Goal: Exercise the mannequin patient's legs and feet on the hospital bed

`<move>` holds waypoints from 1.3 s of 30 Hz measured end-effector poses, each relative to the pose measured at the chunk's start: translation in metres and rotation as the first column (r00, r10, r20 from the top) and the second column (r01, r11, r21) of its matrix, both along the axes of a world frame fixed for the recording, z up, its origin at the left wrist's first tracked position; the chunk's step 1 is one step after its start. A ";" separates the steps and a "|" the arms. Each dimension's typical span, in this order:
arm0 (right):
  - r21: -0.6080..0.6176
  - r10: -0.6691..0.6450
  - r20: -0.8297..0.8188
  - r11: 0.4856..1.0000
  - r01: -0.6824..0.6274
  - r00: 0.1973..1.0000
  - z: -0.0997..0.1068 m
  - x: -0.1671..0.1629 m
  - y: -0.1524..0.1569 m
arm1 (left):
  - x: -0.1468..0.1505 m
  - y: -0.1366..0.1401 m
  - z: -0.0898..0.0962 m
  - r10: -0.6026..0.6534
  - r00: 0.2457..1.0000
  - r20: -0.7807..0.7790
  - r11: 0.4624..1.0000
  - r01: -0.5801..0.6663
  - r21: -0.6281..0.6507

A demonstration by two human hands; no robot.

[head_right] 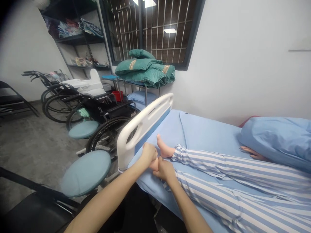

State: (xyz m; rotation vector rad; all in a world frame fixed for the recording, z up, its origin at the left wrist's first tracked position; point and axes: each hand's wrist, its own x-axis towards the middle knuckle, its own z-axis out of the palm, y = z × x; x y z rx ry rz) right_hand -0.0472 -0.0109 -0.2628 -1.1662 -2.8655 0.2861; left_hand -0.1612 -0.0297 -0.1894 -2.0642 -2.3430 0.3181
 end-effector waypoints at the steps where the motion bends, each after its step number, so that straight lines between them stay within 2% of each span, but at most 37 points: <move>1: 0.001 -0.003 0.000 1.000 0.003 1.000 0.000 0.000 0.000 | 0.000 -0.001 0.000 -0.002 1.000 -0.001 1.000 0.002 0.008; 12: -0.025 -0.007 0.009 1.000 0.007 1.000 0.006 0.000 -0.003 | -0.001 -0.004 -0.003 -0.019 1.000 0.013 0.998 0.019 0.059; 25: 0.003 -0.001 0.015 1.000 0.001 1.000 0.000 0.000 -0.001 | -0.002 -0.004 -0.007 -0.032 0.999 0.018 0.996 0.031 0.088; 39: -0.021 0.016 -0.006 1.000 -0.016 1.000 -0.001 0.001 0.001 | -0.001 -0.002 -0.005 -0.058 0.998 -0.031 0.998 0.059 0.030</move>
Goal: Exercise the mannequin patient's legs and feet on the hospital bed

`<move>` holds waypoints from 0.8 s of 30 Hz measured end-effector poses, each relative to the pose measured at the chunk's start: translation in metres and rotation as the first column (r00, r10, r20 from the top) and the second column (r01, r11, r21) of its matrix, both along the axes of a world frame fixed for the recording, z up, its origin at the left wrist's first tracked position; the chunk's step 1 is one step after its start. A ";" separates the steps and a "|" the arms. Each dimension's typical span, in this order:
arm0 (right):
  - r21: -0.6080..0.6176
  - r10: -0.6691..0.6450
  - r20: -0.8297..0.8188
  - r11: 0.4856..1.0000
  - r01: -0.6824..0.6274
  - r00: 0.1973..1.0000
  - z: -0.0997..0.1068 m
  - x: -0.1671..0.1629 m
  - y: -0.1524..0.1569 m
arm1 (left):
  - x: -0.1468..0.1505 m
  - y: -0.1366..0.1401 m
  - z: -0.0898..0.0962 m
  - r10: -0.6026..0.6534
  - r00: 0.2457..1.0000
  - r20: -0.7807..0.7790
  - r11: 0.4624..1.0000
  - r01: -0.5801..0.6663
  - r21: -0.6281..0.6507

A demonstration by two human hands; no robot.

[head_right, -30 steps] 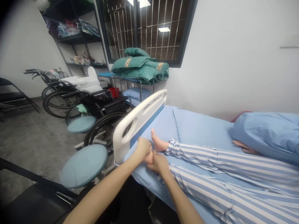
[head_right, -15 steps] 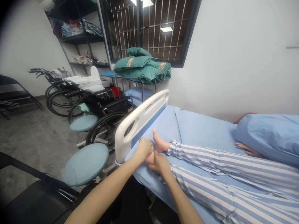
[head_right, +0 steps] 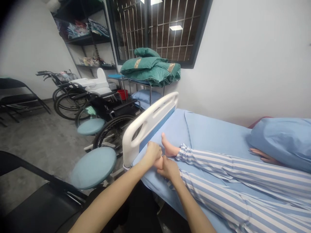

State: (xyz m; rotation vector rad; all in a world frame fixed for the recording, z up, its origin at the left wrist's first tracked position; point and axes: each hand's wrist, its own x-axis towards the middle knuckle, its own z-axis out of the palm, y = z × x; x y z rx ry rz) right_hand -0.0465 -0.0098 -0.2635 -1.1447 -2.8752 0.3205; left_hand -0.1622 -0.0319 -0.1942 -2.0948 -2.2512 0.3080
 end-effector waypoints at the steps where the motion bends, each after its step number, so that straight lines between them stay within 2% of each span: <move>1: -0.003 -0.002 -0.001 1.000 0.002 1.000 0.000 0.000 0.000 | 0.000 0.000 0.000 -0.004 1.000 0.001 1.000 0.004 -0.005; 11: -0.017 0.008 -0.026 1.000 -0.008 1.000 0.003 0.001 -0.001 | 0.000 -0.001 0.000 0.004 1.000 -0.019 1.000 -0.004 0.020; 16: -0.065 -0.007 -0.031 0.998 0.005 0.999 0.003 0.001 0.000 | 0.001 -0.002 0.002 0.000 1.000 -0.031 1.000 0.000 -0.020; 24: 0.004 0.023 -0.077 1.000 -0.023 0.997 -0.007 0.002 0.002 | 0.002 -0.004 0.010 0.013 0.999 -0.042 0.999 -0.014 -0.036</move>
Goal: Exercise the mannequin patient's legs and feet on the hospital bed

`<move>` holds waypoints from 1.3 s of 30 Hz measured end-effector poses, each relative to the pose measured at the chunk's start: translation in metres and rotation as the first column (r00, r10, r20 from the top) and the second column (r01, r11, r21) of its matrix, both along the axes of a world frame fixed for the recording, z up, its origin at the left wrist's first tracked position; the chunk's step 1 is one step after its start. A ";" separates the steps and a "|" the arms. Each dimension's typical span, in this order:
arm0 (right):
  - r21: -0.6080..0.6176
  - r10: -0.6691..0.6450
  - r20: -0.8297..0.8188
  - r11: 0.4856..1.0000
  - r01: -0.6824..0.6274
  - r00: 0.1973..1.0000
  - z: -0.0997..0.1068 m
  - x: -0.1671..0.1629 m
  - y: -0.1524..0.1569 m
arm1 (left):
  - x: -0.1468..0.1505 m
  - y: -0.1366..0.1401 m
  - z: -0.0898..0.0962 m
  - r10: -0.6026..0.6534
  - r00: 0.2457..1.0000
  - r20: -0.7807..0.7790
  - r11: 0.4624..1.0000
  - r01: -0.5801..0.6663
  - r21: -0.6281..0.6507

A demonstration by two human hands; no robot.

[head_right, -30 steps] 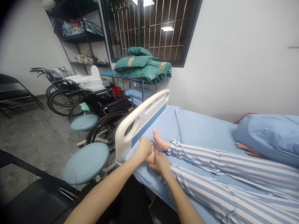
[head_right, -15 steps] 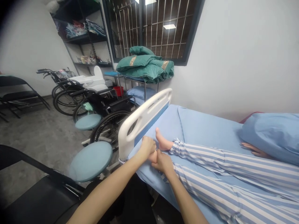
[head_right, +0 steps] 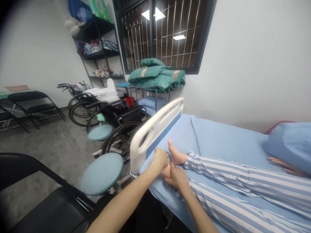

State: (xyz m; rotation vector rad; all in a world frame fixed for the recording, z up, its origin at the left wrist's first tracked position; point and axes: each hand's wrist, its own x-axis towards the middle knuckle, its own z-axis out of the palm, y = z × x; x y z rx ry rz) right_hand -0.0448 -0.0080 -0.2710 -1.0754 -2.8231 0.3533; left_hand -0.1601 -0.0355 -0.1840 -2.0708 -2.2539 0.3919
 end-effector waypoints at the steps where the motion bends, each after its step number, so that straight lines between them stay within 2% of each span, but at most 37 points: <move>1: 0.003 0.003 -0.003 1.000 -0.003 1.000 0.000 0.000 0.000 | 0.000 -0.001 0.002 0.002 1.000 0.001 1.000 -0.002 -0.001; 8: -0.014 -0.010 0.012 1.000 0.010 1.000 0.000 -0.001 0.000 | 0.002 -0.003 0.007 -0.005 1.000 -0.002 1.000 0.005 0.002; 15: -0.071 -0.008 -0.011 0.997 0.007 1.000 0.004 0.001 0.000 | 0.002 -0.005 0.002 0.014 1.000 0.022 0.996 -0.016 0.084; 17: -0.143 0.026 -0.062 0.989 -0.035 0.998 0.010 0.003 0.001 | 0.001 -0.005 0.000 0.017 0.999 0.028 0.994 -0.020 0.108; 20: -0.293 0.071 -0.192 0.948 -0.126 0.979 0.024 0.004 0.007 | -0.001 -0.003 -0.001 0.010 0.999 0.030 0.992 -0.014 0.126; 22: -0.327 0.089 -0.320 0.924 -0.198 0.943 0.035 0.003 0.014 | -0.002 -0.002 -0.002 0.007 0.999 0.044 0.993 -0.012 0.117; 24: -0.312 0.085 -0.442 0.919 -0.242 0.893 0.045 0.002 0.023 | -0.003 -0.001 -0.002 -0.004 0.998 0.064 0.994 -0.003 0.112; 26: -0.295 0.034 -0.517 0.931 -0.216 0.855 0.050 -0.001 0.036 | -0.003 -0.001 -0.002 -0.012 0.997 0.074 0.995 0.004 0.104; 30: -0.227 -0.107 -0.583 0.973 -0.035 0.805 0.050 -0.007 0.063 | -0.002 -0.002 0.001 0.015 0.998 0.066 0.995 -0.021 0.093; 33: -0.181 -0.098 -0.581 0.983 -0.011 0.808 0.042 -0.013 0.080 | -0.001 -0.002 0.004 0.005 0.998 0.067 0.995 -0.011 0.100; 36: -0.227 -0.062 -0.492 0.972 -0.060 0.868 0.033 -0.017 0.090 | -0.002 -0.003 0.006 -0.001 0.995 0.096 0.992 -0.011 0.125; 39: -0.277 -0.075 -0.361 0.961 -0.030 0.929 0.026 -0.018 0.093 | -0.005 -0.004 0.005 0.049 0.992 0.120 0.983 -0.069 0.170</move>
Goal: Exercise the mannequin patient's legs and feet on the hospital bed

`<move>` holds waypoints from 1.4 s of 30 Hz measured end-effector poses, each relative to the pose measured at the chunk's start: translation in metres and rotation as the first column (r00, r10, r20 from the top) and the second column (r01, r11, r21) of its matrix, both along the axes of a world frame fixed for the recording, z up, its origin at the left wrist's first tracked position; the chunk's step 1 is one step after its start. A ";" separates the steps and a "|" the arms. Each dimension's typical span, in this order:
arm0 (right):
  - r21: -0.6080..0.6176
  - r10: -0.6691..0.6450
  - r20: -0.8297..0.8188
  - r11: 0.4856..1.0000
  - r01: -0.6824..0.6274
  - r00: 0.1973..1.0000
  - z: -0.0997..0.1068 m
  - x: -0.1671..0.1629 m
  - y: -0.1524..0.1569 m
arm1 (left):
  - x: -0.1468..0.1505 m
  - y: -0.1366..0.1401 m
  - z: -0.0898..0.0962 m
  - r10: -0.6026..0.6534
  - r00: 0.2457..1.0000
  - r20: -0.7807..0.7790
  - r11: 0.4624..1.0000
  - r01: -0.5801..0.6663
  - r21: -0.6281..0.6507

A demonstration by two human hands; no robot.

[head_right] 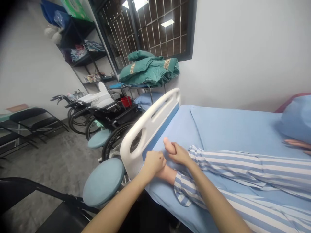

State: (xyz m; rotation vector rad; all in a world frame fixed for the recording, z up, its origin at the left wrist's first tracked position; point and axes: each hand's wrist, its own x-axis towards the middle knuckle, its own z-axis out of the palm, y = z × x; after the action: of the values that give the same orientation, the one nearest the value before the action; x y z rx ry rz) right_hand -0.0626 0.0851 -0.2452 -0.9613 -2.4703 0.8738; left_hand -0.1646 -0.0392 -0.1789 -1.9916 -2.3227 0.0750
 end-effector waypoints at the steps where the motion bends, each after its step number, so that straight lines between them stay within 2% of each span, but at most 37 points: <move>1: 0.010 -0.010 0.037 1.000 0.010 0.999 -0.001 0.000 0.000 | -0.001 -0.001 -0.001 0.022 1.000 0.004 1.000 -0.022 0.019; 4: 0.064 -0.027 0.095 0.998 0.021 0.995 -0.004 0.002 0.000 | -0.003 -0.002 -0.002 0.067 0.998 0.016 0.996 -0.067 0.056; 10: 0.098 -0.078 0.209 0.993 0.059 0.975 -0.008 0.001 0.002 | -0.007 0.000 -0.002 0.108 0.994 0.023 0.993 -0.109 0.047; 17: 0.142 -0.065 0.202 0.989 0.037 0.977 -0.010 0.004 0.000 | -0.018 -0.012 -0.013 0.236 0.971 0.033 0.959 -0.238 0.154; 22: 0.163 -0.075 0.193 0.986 0.044 0.978 -0.005 0.009 -0.006 | -0.010 -0.033 -0.015 0.127 0.987 -0.099 0.974 -0.105 0.199; 25: 0.191 -0.120 0.139 0.977 0.092 0.983 -0.001 0.012 -0.022 | -0.007 -0.037 -0.014 0.144 0.979 -0.145 0.973 -0.113 0.199; 29: 0.246 -0.160 -0.103 0.952 0.181 0.982 -0.004 0.014 -0.056 | -0.011 -0.029 -0.007 0.153 0.980 -0.130 0.980 -0.134 0.146; 32: 0.258 -0.148 -0.201 0.946 0.198 0.968 -0.011 0.013 -0.072 | -0.014 -0.019 0.004 0.079 0.990 -0.117 0.996 -0.073 0.050; 36: 0.243 -0.141 -0.158 0.954 0.177 0.977 -0.014 0.009 -0.063 | -0.016 -0.008 0.020 -0.055 0.992 -0.113 0.993 0.043 -0.106; 39: 0.215 -0.108 -0.121 0.968 0.132 0.987 -0.008 0.006 -0.046 | -0.019 -0.004 0.026 -0.085 0.990 -0.109 0.986 0.068 -0.154; 42: 0.174 -0.092 -0.053 0.980 0.100 0.994 -0.004 0.004 -0.030 | -0.027 0.001 0.024 -0.082 0.994 -0.079 0.983 0.067 -0.172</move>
State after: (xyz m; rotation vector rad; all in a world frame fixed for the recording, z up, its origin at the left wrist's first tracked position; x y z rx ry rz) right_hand -0.0589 0.0548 -0.2491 -0.9785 -2.3948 0.6267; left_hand -0.1913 -0.0383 -0.1547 -2.1039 -2.2552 0.3572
